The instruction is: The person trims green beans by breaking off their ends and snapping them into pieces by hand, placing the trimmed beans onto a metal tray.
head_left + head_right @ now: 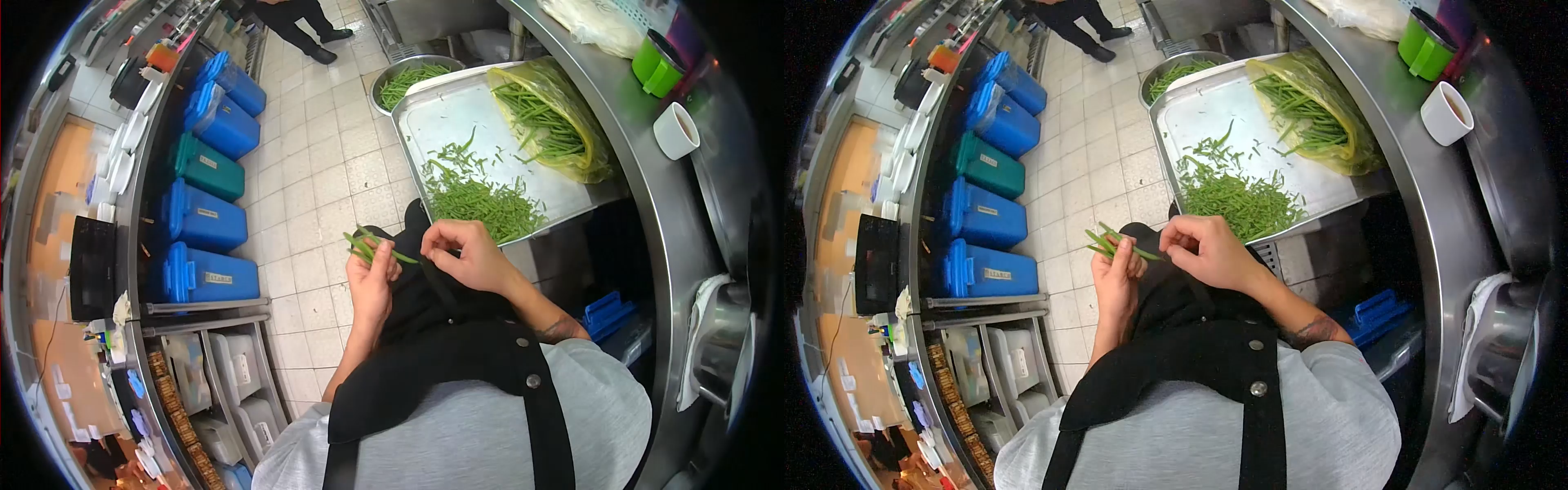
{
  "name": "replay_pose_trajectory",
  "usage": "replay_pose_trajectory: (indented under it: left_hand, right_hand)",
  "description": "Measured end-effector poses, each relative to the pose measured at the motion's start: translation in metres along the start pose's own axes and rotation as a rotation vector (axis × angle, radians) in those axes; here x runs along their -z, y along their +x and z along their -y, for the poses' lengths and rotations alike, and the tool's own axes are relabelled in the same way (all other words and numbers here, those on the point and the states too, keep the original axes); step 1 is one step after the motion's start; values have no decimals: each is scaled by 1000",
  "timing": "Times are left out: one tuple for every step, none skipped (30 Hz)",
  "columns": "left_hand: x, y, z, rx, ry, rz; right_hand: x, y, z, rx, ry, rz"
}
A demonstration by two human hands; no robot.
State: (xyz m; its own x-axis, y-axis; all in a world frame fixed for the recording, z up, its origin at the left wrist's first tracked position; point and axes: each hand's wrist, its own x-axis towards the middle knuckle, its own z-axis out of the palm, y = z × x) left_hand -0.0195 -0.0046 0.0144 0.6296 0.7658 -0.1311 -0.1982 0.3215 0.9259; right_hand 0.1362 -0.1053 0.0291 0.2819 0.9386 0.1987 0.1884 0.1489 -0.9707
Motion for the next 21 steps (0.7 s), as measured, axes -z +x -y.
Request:
replay_pose_trajectory:
  left_hand:
    - [-2,-3,-3,15,106,59]
    - [-2,-5,-4,28,213,117]
    - [-1,-5,-2,25,245,195]
    - [-1,-8,-2,60,248,221]
    - [-2,-10,-4,96,250,247]
    - [-2,-12,-3,107,238,258]
    - [-2,-13,-2,119,223,268]
    - [-1,-14,-2,130,209,276]
    - [-1,-13,-1,124,205,280]
    - [1,-13,0,118,200,282]
    - [2,-13,0,111,196,283]
    - [2,-13,0,85,229,252]
    - [1,-13,0,59,263,223]
    - [0,-13,1,35,296,196]
    - [-1,-14,1,38,285,187]
    - [-2,-14,2,42,273,179]
    - [-2,-14,2,45,261,172]
    - [-3,-14,2,75,209,185]
    - [-4,-15,2,104,157,197]
    - [-4,-15,1,132,106,208]
    - [-3,-15,1,186,-29,273]
  right_hand:
    - [-3,2,2,3,68,-51]
    - [-8,4,4,8,137,-101]
    - [-11,6,5,13,207,-151]
    - [-10,7,6,24,187,-102]
    - [-7,8,8,35,167,-53]
    - [-5,8,9,45,146,-6]
    - [-5,7,6,12,192,28]
    - [-7,6,1,-21,238,63]
    - [-8,6,-3,-53,284,100]
    - [-7,6,-4,-80,221,81]
    - [-5,5,-6,-107,160,63]
    - [-4,5,-6,-133,98,44]
    - [-3,6,-6,-116,65,43]
    - [-2,6,-4,-99,31,40]
    - [-2,6,-3,-84,-3,37]
    - [-1,6,-3,-75,-10,47]
    - [0,7,-2,-67,-18,57]
    - [0,7,-2,-57,-26,69]
    - [1,6,-3,-95,18,107]
    - [2,5,-6,-133,62,145]
    - [3,5,-7,-171,106,186]
